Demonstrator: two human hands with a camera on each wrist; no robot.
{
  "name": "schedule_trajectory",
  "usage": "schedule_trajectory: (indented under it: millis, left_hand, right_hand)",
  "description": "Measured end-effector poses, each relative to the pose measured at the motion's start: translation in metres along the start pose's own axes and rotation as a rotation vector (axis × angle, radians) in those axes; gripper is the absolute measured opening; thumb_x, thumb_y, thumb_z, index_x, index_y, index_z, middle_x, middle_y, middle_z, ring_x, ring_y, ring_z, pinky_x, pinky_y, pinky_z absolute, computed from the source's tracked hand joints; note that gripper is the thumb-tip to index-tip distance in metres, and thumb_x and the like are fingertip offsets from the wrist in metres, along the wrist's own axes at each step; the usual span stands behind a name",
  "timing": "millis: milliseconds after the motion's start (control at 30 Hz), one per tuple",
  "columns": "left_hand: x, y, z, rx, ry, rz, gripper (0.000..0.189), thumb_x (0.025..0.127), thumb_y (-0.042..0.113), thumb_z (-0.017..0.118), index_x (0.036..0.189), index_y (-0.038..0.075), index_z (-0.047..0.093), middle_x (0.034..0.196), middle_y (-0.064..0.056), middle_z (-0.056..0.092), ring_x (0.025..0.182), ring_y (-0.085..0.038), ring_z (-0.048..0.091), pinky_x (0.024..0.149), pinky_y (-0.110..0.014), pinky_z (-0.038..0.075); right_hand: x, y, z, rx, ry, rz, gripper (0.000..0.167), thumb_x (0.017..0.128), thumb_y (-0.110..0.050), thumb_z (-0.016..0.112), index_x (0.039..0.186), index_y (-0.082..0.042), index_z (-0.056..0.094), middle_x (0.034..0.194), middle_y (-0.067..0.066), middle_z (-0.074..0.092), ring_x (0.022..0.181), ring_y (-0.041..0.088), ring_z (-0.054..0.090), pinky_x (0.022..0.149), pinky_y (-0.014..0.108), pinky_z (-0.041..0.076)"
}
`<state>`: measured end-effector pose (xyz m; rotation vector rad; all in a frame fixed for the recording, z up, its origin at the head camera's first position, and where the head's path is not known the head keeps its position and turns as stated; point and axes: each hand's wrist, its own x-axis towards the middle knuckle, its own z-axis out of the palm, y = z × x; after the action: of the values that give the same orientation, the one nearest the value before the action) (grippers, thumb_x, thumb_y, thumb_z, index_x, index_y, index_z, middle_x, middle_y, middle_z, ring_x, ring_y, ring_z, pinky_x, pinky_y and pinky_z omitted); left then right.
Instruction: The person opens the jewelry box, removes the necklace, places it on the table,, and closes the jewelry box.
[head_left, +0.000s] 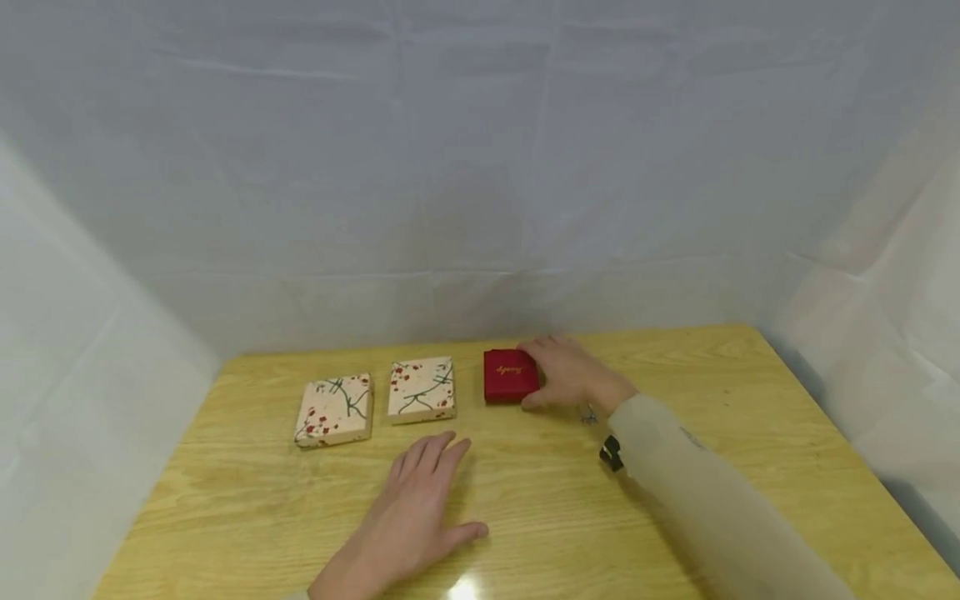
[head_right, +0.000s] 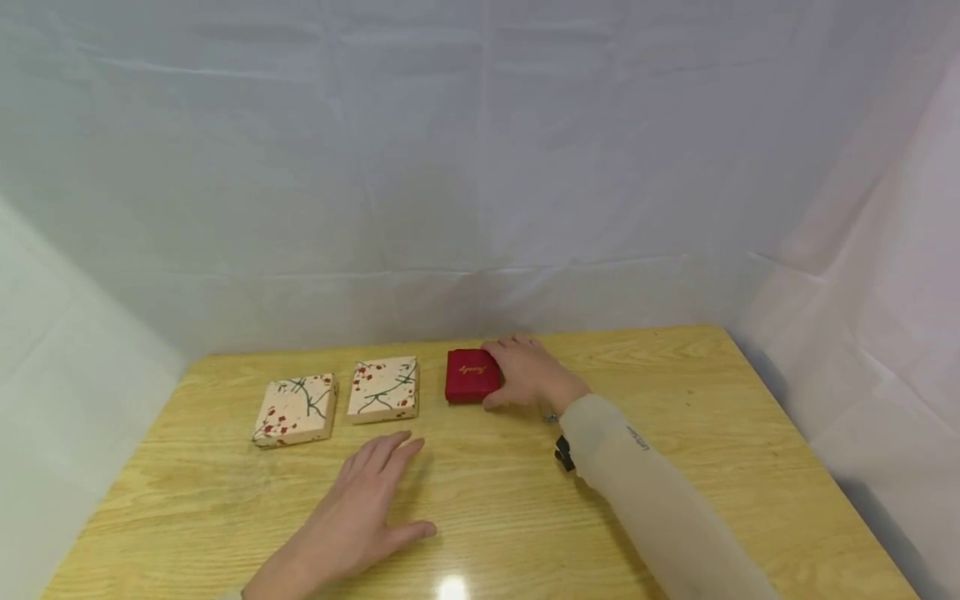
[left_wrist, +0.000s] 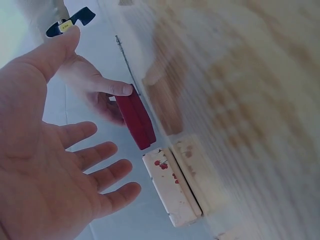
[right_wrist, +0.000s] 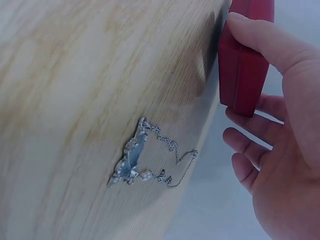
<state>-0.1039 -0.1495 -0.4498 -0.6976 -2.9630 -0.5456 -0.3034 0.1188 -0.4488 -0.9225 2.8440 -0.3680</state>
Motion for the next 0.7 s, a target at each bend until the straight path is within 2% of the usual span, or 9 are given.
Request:
schedule_trajectory:
  millis: [400,567,700]
  left_hand:
    - [-0.0016,-0.0017,0.0029,0.001,-0.003,-0.005,0.1,0.081,0.062,0.086,0.157,0.009,0.046,0.16,-0.016,0.043,0.146,-0.04,0.039,0.119,-0.063,0.034]
    - [-0.0008,-0.0016,0.0026,-0.004,-0.009,-0.012,0.101,0.081,0.061,0.086,0.157,0.009,0.046,0.16,-0.017,0.043,0.147,-0.04,0.038,0.119,-0.064,0.033]
    - [-0.0002,-0.0023,0.0021,-0.007,-0.003,-0.018,0.103,0.081,0.062,0.086,0.158,0.008,0.045,0.16,-0.017,0.043,0.147,-0.04,0.038,0.12,-0.064,0.033]
  right_hand:
    - [0.0011,0.0006,0.0016,0.03,-0.05,0.022,0.099,0.085,-0.048,0.087,0.162,-0.006,0.04,0.159,0.015,0.049,0.146,0.036,0.043,0.123,0.054,0.032]
    - [0.0008,0.0003,0.0021,0.048,-0.068,0.052,0.108,0.084,-0.05,0.087,0.166,-0.007,0.032,0.165,0.017,0.041,0.152,0.038,0.036,0.125,0.055,0.028]
    - [-0.001,-0.0001,0.0025,0.051,-0.056,0.046,0.112,0.083,-0.051,0.088,0.168,-0.008,0.028,0.166,0.019,0.038,0.153,0.039,0.032,0.126,0.056,0.027]
